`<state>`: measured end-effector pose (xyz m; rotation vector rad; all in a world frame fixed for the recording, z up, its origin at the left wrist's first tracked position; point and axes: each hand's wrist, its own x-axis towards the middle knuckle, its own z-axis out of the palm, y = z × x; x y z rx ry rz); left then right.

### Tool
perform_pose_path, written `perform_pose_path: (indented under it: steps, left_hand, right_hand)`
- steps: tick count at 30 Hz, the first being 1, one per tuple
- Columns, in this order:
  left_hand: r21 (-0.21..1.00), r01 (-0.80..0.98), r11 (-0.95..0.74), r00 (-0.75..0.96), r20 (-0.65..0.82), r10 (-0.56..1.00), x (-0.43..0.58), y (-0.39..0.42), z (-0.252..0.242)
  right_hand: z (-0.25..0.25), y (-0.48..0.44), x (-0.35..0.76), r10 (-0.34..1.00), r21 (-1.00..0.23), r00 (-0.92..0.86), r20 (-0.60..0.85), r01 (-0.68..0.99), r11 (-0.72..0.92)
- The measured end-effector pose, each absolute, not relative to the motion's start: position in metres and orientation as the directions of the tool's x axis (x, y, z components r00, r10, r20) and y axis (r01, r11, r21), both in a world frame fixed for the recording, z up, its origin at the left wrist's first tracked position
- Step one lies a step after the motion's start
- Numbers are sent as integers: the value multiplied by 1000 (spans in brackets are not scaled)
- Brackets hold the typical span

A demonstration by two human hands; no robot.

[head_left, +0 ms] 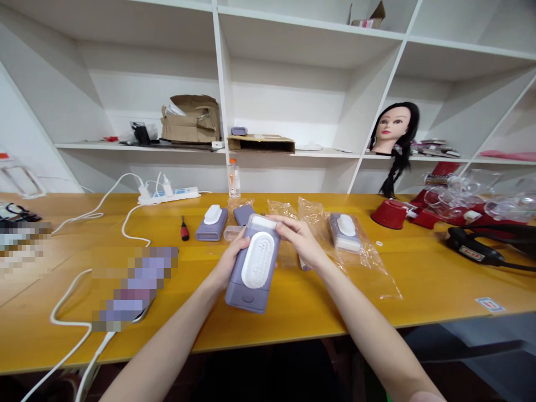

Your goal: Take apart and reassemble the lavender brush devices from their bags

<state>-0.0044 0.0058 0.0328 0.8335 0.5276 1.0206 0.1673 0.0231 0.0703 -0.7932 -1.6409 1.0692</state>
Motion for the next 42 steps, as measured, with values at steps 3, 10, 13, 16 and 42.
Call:
perform_pose_path:
  steps: [3, 10, 13, 16, 42]
  left_hand:
    - [782, -565, 262, 426, 5, 905, -2, 6, 33]
    - [702, -627, 337, 400, -81, 913, -5, 13, 38]
    - [651, -682, 333, 391, -61, 918, -8, 17, 39]
    - [587, -744, 319, 381, -18, 924, -13, 20, 37]
    - [404, -914, 43, 128, 186, 974, -48, 35, 37]
  right_hand:
    - [74, 29, 177, 893, -929, -310, 326, 69, 363]
    - [74, 56, 239, 907, -688, -92, 411, 621, 375]
    - [67, 55, 259, 914, -470, -121, 387, 827, 309]
    - [63, 47, 268, 924, -341, -263, 278, 872, 350]
    - [44, -2, 190, 962, -54, -200, 185, 975, 213]
